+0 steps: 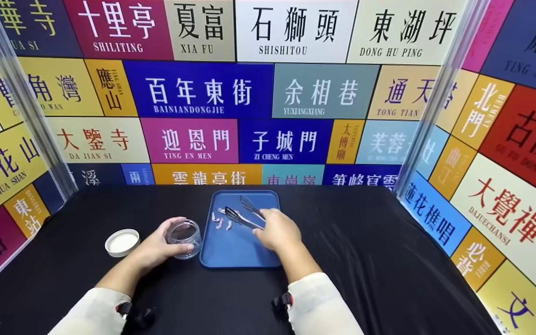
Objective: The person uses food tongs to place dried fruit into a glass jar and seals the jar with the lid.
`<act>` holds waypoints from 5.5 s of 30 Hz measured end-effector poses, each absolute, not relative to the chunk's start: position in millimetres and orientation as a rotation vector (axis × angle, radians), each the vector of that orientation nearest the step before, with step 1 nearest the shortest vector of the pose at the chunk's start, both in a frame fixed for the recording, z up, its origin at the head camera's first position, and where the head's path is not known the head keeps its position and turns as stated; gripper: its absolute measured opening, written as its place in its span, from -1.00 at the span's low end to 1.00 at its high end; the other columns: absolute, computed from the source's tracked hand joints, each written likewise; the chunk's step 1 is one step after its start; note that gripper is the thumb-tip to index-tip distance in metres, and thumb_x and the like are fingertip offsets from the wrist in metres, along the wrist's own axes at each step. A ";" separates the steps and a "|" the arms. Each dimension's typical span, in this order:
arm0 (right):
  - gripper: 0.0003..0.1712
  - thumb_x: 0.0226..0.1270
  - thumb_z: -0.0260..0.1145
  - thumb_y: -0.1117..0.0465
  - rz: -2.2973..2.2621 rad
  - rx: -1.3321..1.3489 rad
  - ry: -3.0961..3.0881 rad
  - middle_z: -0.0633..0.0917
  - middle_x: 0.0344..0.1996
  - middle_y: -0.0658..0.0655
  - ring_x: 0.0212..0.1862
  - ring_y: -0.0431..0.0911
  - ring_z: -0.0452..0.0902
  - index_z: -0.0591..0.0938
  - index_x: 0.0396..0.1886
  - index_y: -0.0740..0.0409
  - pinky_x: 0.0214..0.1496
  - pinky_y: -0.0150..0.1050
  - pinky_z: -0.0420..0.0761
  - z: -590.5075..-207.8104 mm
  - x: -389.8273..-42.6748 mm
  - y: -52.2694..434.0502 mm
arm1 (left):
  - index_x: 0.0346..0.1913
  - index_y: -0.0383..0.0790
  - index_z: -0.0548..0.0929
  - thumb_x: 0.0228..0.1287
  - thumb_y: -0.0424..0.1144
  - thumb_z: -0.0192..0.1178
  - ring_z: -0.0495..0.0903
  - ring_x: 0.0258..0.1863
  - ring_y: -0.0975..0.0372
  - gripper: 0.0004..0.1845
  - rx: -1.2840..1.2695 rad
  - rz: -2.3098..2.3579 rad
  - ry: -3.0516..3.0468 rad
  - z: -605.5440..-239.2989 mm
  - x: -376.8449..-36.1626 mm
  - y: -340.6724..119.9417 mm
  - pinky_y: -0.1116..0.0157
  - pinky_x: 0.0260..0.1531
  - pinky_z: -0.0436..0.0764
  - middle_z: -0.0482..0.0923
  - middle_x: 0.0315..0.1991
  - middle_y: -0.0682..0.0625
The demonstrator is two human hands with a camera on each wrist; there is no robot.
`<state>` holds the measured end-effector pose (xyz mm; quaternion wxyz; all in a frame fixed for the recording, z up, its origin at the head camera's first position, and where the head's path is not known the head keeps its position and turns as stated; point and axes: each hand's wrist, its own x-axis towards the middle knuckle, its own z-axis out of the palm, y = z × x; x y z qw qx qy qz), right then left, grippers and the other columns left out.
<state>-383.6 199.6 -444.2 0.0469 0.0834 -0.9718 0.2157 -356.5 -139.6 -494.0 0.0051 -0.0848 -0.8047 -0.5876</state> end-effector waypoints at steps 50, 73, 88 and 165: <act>-0.57 0.51 0.41 0.16 0.672 0.075 -2.978 0.75 0.27 0.18 0.34 0.17 0.64 0.70 0.33 -0.01 0.47 0.24 0.56 -452.7 -387.6 206.6 | 0.53 -0.10 0.41 0.02 -0.07 0.71 0.58 0.39 -0.06 0.01 -0.257 -1.804 -2.539 -494.4 -356.3 -139.7 -0.16 0.57 0.38 0.59 0.42 -0.16; -0.53 0.50 0.43 0.10 0.716 0.068 -2.917 0.70 0.36 0.14 0.41 0.16 0.59 0.68 0.37 -0.10 0.50 0.24 0.53 -429.5 -377.4 199.4 | 0.53 -0.12 0.40 0.04 -0.13 0.70 0.56 0.41 -0.08 -0.01 -0.272 -1.863 -2.512 -495.3 -356.0 -139.8 -0.18 0.59 0.35 0.58 0.43 -0.17; -0.55 0.50 0.45 0.09 0.678 0.147 -2.902 0.70 0.37 0.10 0.45 0.13 0.57 0.71 0.34 -0.13 0.54 0.22 0.52 -419.9 -366.8 181.5 | 0.54 -0.08 0.39 0.03 -0.05 0.70 0.56 0.41 -0.05 0.02 -0.255 -1.823 -2.546 -494.9 -357.0 -139.4 -0.14 0.59 0.36 0.58 0.43 -0.15; -0.27 0.40 0.49 -0.10 0.722 0.422 -2.851 0.63 0.43 0.04 0.27 0.01 0.62 0.54 0.53 -0.16 0.33 0.03 0.66 -410.9 -344.7 153.9 | 0.53 -0.14 0.40 0.03 -0.12 0.70 0.58 0.39 -0.03 0.00 -0.271 -1.810 -2.530 -494.8 -357.2 -139.3 -0.10 0.57 0.39 0.59 0.42 -0.17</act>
